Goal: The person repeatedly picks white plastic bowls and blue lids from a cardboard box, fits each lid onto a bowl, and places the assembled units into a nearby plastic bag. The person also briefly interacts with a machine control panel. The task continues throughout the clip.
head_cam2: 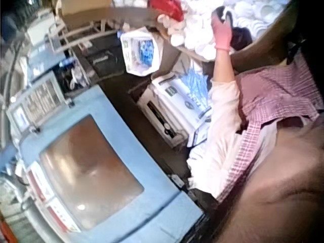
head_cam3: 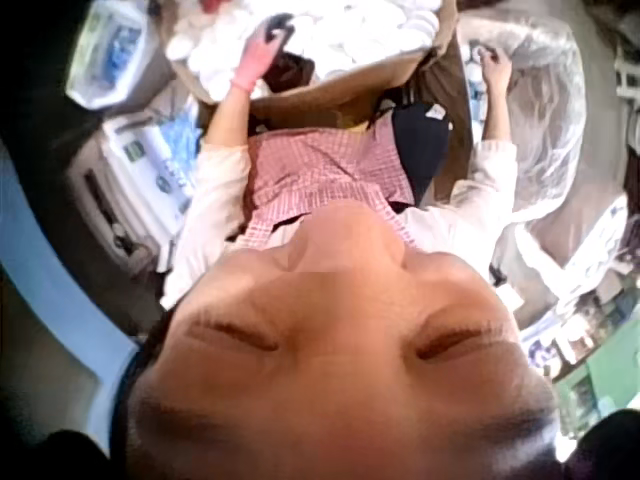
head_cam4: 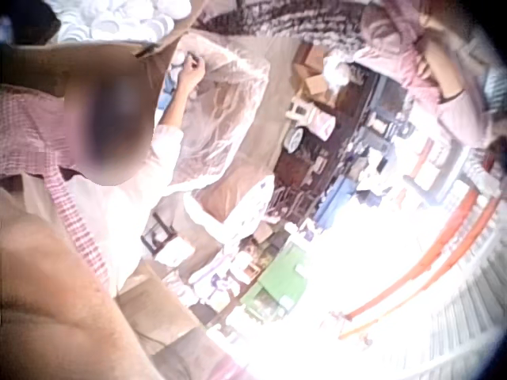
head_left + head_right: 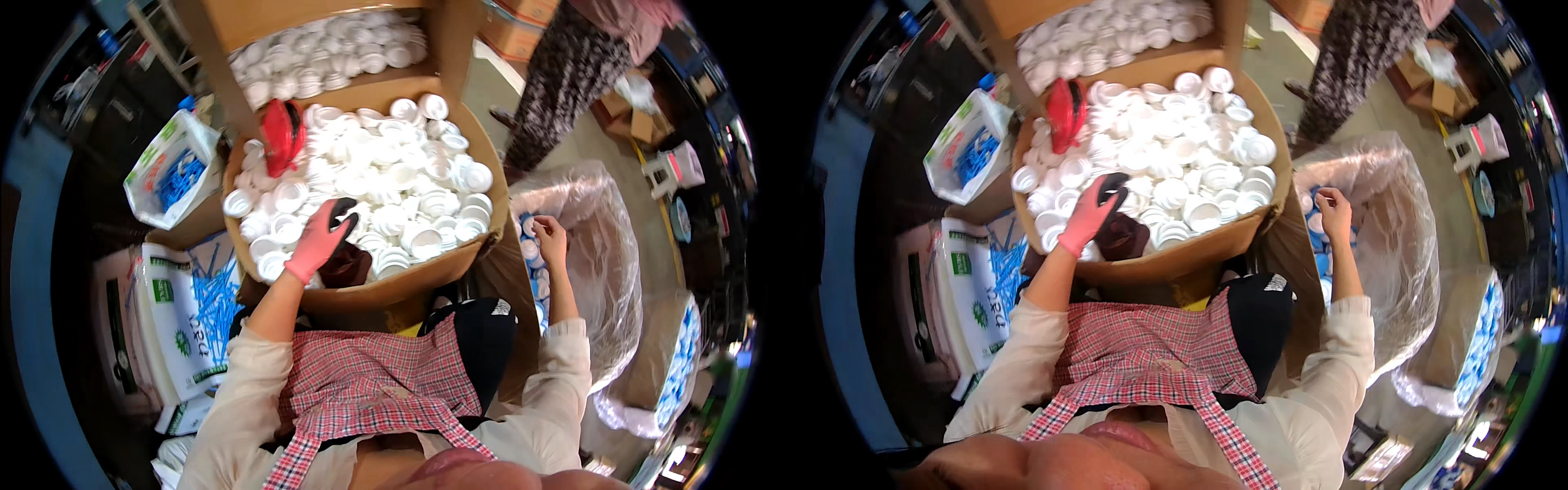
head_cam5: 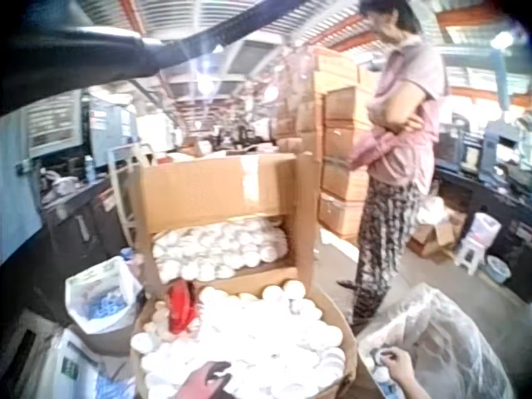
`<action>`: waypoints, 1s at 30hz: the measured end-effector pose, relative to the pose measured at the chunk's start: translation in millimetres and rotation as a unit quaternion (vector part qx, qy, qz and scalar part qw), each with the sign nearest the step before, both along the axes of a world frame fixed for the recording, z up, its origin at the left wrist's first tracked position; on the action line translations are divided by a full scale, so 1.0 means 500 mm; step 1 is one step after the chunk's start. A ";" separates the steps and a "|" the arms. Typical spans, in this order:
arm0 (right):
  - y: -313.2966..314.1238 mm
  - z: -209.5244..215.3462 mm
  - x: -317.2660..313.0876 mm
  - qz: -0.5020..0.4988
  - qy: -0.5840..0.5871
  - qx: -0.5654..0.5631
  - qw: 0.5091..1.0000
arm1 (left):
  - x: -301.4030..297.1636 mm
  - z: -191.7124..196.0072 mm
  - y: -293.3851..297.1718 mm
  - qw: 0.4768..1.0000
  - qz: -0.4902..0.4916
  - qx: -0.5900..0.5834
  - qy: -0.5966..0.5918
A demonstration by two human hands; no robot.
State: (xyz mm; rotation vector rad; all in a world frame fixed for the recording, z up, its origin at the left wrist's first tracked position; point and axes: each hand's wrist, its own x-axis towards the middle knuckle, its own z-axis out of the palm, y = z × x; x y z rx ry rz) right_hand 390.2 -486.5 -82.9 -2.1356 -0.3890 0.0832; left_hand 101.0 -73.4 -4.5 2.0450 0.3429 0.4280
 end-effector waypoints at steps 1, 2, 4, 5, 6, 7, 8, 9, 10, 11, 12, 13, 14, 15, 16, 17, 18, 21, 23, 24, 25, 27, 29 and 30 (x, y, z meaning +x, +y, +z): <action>0.050 0.068 -0.041 0.028 -0.023 -0.001 0.999 | -0.005 -0.010 0.011 0.998 -0.011 0.059 0.011; 0.105 0.127 -0.084 0.072 -0.039 0.000 0.997 | -0.012 -0.028 0.022 0.995 -0.016 0.101 0.011; 0.208 0.242 -0.203 0.157 -0.072 -0.026 0.985 | -0.025 -0.044 0.026 0.984 -0.029 0.177 0.022; 0.260 0.287 -0.268 0.202 -0.091 -0.052 0.974 | -0.032 -0.043 0.026 0.976 -0.032 0.212 0.033; 0.301 0.307 -0.316 0.287 -0.100 -0.057 0.951 | -0.033 -0.048 0.033 0.973 -0.052 0.213 0.074; 0.341 0.316 -0.353 0.370 -0.107 -0.060 0.921 | -0.041 -0.041 0.034 0.962 -0.065 0.230 0.135; 0.382 0.315 -0.387 0.445 -0.096 -0.067 0.888 | -0.048 -0.041 0.037 0.958 -0.068 0.231 0.154; 0.420 0.305 -0.417 0.516 -0.084 -0.073 0.849 | -0.058 -0.044 0.045 0.954 -0.072 0.232 0.175; 0.451 0.284 -0.441 0.552 -0.054 -0.084 0.828 | -0.062 -0.042 0.049 0.950 -0.087 0.229 0.192; 0.481 0.246 -0.454 0.591 -0.023 -0.088 0.801 | -0.073 -0.036 0.053 0.947 -0.074 0.237 0.203; 0.496 0.221 -0.458 0.568 -0.014 -0.088 0.818 | -0.077 -0.030 0.049 0.945 -0.069 0.240 0.209; 0.514 0.197 -0.456 0.546 -0.010 -0.086 0.833 | -0.080 -0.025 0.050 0.943 -0.058 0.247 0.215; 0.531 0.169 -0.445 0.524 -0.006 -0.083 0.848 | -0.079 -0.030 0.048 0.939 -0.034 0.272 0.205; 0.550 0.133 -0.414 0.493 -0.080 -0.078 0.863 | -0.078 -0.021 0.049 0.936 -0.023 0.280 0.211; 0.574 0.103 -0.376 0.466 -0.093 -0.081 0.876 | -0.077 -0.008 0.044 0.933 -0.017 0.286 0.217; 0.605 0.094 -0.341 0.452 -0.149 -0.098 0.874 | -0.079 -0.001 0.044 0.930 -0.010 0.290 0.225; 0.640 0.091 -0.309 0.442 -0.181 -0.093 0.874 | -0.082 0.004 0.045 0.933 0.007 0.295 0.207; 0.768 0.084 -0.229 0.414 -0.214 -0.104 0.879 | -0.077 0.014 0.056 0.933 0.019 0.294 0.207; 0.859 0.071 -0.186 0.373 -0.233 -0.144 0.886 | -0.074 0.007 0.056 0.939 0.023 0.280 0.199; 0.905 0.067 -0.173 0.360 -0.223 -0.154 0.893 | -0.076 0.010 0.059 0.938 0.026 0.279 0.203; 0.934 0.046 -0.137 0.346 -0.234 -0.176 0.891 | -0.070 0.015 0.055 0.940 0.019 0.278 0.199; 0.989 0.034 -0.105 0.329 -0.228 -0.242 0.884 | -0.066 0.016 0.062 0.941 0.012 0.267 0.206; 1.012 0.008 -0.072 0.334 -0.188 -0.258 0.887 | -0.060 0.015 0.062 0.943 -0.003 0.260 0.209; 1.011 0.006 -0.060 0.353 -0.184 -0.322 0.859 | -0.061 0.010 0.059 0.943 0.004 0.269 0.193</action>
